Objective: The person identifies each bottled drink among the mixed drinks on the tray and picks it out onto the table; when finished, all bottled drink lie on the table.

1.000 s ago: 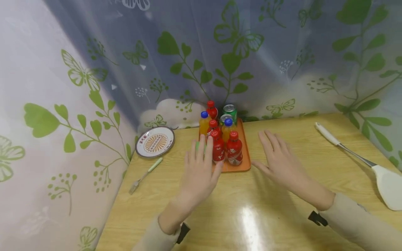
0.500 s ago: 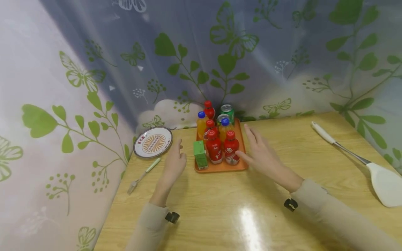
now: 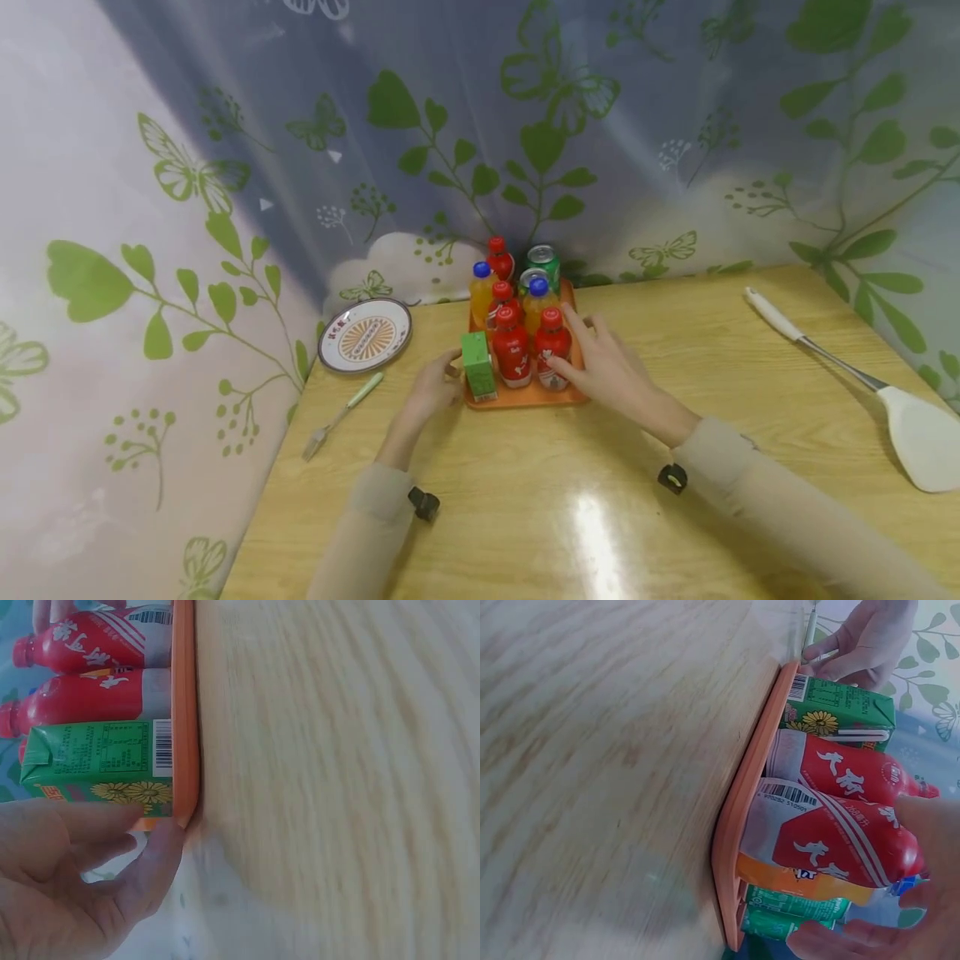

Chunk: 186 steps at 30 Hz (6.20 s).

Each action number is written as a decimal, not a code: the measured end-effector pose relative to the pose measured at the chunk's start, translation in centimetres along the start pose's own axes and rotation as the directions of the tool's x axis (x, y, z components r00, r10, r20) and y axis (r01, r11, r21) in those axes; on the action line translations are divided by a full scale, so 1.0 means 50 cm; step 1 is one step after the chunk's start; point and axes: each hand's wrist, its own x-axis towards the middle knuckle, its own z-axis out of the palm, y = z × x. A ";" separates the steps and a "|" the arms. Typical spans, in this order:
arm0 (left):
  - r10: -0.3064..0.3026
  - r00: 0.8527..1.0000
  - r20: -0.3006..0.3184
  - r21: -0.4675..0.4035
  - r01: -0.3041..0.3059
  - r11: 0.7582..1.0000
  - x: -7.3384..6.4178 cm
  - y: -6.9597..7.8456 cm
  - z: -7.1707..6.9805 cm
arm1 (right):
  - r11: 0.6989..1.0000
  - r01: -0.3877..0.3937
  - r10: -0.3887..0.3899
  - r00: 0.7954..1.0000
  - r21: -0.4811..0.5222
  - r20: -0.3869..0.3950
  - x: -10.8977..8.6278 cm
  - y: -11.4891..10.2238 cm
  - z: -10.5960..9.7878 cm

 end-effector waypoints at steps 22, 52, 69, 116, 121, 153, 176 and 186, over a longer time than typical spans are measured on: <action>-0.081 0.995 0.058 -0.114 0.087 0.990 0.016 -0.006 0.025 | 0.933 -0.007 0.021 0.999 0.359 -0.035 0.017 0.003 0.026; -0.117 0.988 0.097 -0.084 0.125 0.989 0.036 0.001 0.024 | 0.657 -0.118 0.088 0.993 0.745 0.079 0.016 0.024 -0.039; -0.128 0.986 0.108 -0.071 0.136 0.988 0.034 0.006 0.027 | 0.557 -0.201 0.184 0.976 0.806 0.116 0.057 0.090 -0.121; -0.141 0.977 0.159 -0.197 0.171 0.965 0.053 -0.019 0.019 | 0.430 -0.319 0.217 0.945 0.845 0.246 0.250 0.263 -0.102; -0.149 0.976 0.159 -0.201 0.180 0.963 0.052 -0.021 0.021 | 0.449 -0.330 0.174 0.944 0.831 0.281 0.261 0.279 -0.100; -0.169 0.966 0.197 -0.228 0.213 0.950 0.055 -0.012 0.015 | 0.680 -0.174 0.132 0.985 0.713 0.115 0.256 0.301 -0.034; -0.165 0.967 0.196 -0.204 0.205 0.957 0.057 -0.010 0.012 | 0.946 0.235 -0.169 0.946 0.224 -0.277 0.170 0.132 -0.039; -0.182 0.963 0.198 -0.186 0.220 0.958 0.053 -0.014 0.017 | 0.965 0.226 -0.213 0.971 0.130 -0.108 0.150 0.094 0.020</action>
